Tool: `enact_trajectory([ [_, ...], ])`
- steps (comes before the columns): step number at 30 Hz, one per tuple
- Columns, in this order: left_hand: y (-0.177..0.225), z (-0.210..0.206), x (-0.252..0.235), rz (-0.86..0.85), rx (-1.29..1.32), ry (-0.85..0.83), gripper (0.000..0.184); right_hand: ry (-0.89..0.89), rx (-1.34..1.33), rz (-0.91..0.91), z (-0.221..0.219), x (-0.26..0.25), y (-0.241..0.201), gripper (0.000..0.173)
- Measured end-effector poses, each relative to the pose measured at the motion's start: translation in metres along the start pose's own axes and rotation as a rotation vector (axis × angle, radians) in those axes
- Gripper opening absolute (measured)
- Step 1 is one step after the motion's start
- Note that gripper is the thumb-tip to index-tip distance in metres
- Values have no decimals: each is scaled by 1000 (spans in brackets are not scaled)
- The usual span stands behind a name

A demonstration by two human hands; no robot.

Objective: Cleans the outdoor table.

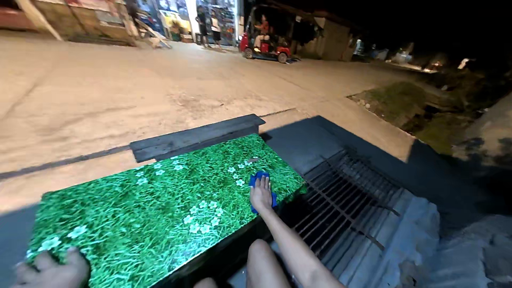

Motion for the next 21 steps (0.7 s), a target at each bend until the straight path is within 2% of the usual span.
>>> enact_trajectory([
  [3, -4, -7, -6, -62, 92, 23, 69, -39, 7, 140, -21, 24, -50, 58],
  [9, -6, -10, -10, -74, 64, 38, 65, -132, -17, 418, -63, 85, -152, 59],
  [14, -4, -10, -12, -52, 38, 25, 65, -275, -62, 693, -93, 148, -225, 70],
  [17, -5, -10, -12, -47, 27, 20, 65, -340, -67, 813, -104, 178, -252, 67],
  [21, -4, -9, -9, -53, 36, 15, 65, -382, -87, 892, -99, 175, -247, 56],
])
Point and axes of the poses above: each hand's wrist, its own x-axis away from the middle knuckle, its own z-axis out of the back of the hand, y = z × x, the point moved 4 cm from there along -x, towards the middle knuckle, and after that the axes turned 1 degree about x, right-handed, at the moved point
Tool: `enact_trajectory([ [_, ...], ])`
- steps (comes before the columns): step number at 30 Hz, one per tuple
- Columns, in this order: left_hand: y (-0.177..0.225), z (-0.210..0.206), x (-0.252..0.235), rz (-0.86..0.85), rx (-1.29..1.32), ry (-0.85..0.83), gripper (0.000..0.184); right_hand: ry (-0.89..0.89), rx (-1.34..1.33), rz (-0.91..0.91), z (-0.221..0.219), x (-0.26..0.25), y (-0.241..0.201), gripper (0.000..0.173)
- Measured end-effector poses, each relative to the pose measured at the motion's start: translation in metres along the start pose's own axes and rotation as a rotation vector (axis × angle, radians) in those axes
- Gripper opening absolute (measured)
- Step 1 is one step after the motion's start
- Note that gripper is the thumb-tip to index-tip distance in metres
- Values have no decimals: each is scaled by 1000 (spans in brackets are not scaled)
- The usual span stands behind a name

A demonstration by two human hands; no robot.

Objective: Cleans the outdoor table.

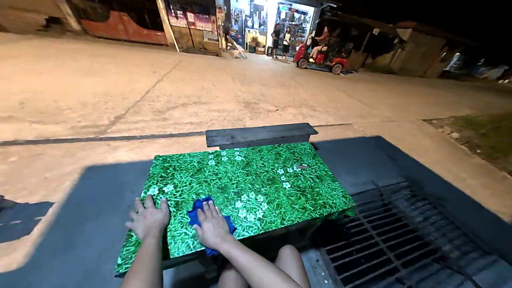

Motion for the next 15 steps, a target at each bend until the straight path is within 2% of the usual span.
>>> enact_trajectory([
  [2, 0, 2, 2, -7, 4, -9, 63, 5, -6, -6, 10, 9, 17, 54],
  [5, 1, 3, 1, -9, 7, -12, 63, 88, 16, -113, 34, 23, 64, 54],
  [15, -1, 0, -1, 13, -1, -22, 64, 453, 145, -733, 148, 126, 299, 56],
])
Point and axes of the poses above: each hand's wrist, its own x-axis away from the middle knuckle, its own z-axis out of the back of the hand, y = z × x, the point moved 4 cm from there along -x, towards the middle knuckle, and after that the axes turned 1 degree about x, right-handed, at the moved point
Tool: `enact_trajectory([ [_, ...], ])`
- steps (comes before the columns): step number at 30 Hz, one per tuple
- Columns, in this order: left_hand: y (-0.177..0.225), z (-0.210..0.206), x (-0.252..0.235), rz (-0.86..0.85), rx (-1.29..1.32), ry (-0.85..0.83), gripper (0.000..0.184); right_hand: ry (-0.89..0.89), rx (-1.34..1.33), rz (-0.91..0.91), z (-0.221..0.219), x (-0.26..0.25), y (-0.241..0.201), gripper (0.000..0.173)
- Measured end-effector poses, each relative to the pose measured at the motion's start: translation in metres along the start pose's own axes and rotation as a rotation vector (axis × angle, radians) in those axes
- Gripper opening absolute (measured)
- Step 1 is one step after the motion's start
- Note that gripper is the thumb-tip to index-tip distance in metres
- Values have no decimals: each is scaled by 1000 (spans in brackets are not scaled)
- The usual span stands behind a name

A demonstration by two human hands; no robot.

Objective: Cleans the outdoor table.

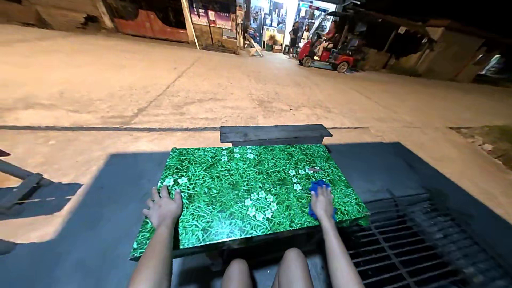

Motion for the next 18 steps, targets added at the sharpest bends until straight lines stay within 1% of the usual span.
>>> enact_trajectory([
  [3, 1, 1, -1, -3, 3, 0, 63, 34, 31, -96, 9, -27, 35, 55],
  [6, 1, 0, -1, -5, -3, -2, 63, 45, 32, -138, 14, -46, 43, 55],
  [8, 0, -1, -2, -5, -4, -1, 63, 87, 23, -143, 13, -43, 45, 60],
  [10, -1, -1, -1, -5, -11, -4, 63, 193, -10, -88, 11, -24, 48, 68],
  [11, 0, -1, -1, -9, -8, -4, 63, 218, -19, -58, 10, -12, 48, 70],
  [14, 2, 2, -1, -1, -17, -17, 63, 157, -9, -1, 5, 7, 49, 68],
  [16, 3, 4, 1, 2, -26, -19, 63, 105, 8, -16, 4, 0, 48, 64],
  [18, 9, 9, 1, 0, -25, -21, 63, 102, 20, -22, 8, -21, 42, 61],
])
Point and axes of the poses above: each hand's wrist, its own x-axis away from the middle knuckle, its own z-axis out of the back of the hand, y = z × x, the point moved 4 cm from there along -x, towards the middle knuckle, and after that the axes turned 1 degree about x, right-handed, at the moved point
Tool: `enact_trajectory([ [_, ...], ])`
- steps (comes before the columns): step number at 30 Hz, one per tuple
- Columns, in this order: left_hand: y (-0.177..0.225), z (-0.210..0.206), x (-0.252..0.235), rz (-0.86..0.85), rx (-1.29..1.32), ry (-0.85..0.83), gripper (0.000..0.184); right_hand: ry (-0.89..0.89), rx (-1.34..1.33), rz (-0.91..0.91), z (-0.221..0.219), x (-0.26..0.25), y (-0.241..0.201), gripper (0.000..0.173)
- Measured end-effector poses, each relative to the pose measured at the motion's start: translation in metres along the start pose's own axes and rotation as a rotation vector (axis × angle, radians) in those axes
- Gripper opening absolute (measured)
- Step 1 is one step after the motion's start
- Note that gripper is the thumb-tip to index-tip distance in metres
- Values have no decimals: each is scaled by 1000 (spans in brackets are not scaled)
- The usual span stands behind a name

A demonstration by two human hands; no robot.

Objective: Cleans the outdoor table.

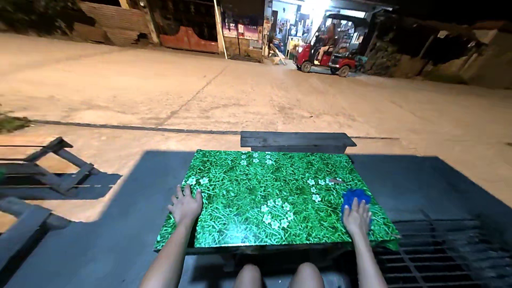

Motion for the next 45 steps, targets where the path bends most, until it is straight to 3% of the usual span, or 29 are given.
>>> enact_trajectory([
  [8, -12, -10, -2, 29, -46, -21, 63, -64, -85, -42, -23, -110, -16, 68],
  [14, -4, -7, -3, 34, -47, -15, 64, 26, -144, -87, -34, -175, -46, 56],
  [20, -1, 1, 0, 56, -54, -61, 63, -67, -75, -89, -47, -189, -123, 57],
  [28, -3, 0, 1, 66, -72, -99, 64, -225, -134, 373, -113, -118, -345, 51],
  [35, -5, 1, -1, 68, -45, -109, 71, -386, -170, 751, -160, 18, -528, 54],
  [40, -7, -2, -4, 63, -37, -85, 67, -552, -184, 1049, -170, 110, -599, 49],
  [45, -6, 0, -3, 78, -35, -100, 65, -532, -170, 1165, -176, 116, -599, 46],
])
Point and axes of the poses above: each hand's wrist, its own x-axis away from the middle knuckle, its own z-axis out of the back of the hand, y = z × x, the point moved 4 cm from there along -x, towards the middle knuckle, and after that the axes turned 1 degree about x, right-handed, at the moved point
